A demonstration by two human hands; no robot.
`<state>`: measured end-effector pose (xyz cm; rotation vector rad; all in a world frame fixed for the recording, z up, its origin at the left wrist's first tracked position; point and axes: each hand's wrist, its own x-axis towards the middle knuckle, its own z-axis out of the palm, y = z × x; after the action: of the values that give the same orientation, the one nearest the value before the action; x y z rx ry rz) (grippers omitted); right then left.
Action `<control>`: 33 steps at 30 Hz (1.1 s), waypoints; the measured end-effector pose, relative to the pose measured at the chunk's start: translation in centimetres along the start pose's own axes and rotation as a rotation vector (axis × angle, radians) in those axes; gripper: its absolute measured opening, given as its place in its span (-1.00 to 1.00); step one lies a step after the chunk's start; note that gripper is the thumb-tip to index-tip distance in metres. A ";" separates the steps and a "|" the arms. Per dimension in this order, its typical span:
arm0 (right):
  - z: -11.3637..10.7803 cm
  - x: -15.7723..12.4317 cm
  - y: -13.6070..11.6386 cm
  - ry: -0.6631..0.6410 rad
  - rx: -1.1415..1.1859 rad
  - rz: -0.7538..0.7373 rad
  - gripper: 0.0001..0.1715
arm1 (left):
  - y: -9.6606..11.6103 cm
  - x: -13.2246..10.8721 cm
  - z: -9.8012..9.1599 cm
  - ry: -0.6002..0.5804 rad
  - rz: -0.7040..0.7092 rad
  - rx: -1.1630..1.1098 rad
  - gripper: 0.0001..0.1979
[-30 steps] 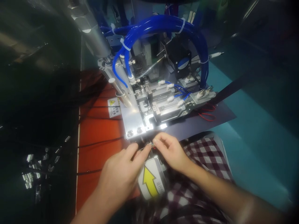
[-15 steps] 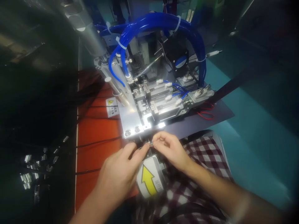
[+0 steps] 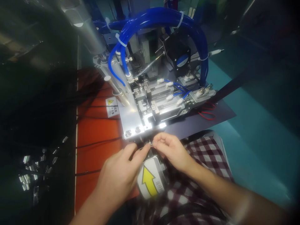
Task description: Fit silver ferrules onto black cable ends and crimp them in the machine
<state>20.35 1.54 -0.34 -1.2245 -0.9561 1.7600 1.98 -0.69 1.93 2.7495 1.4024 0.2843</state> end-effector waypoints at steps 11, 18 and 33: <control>0.4 -0.3 -0.8 0.034 -0.077 0.076 -0.80 | 0.1 0.2 -0.6 -0.011 0.021 0.041 -0.58; -0.2 -1.4 0.2 0.028 -0.028 0.043 -0.81 | 0.2 0.5 -0.7 -0.023 0.005 0.023 -0.59; 0.8 -1.9 1.4 0.221 -0.294 -0.244 -0.86 | 0.0 0.1 -0.1 -0.017 -0.021 -0.005 -0.59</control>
<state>19.82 -0.89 -0.63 -1.3865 -1.2044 1.2965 2.02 -0.67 2.06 2.7241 1.4237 0.2624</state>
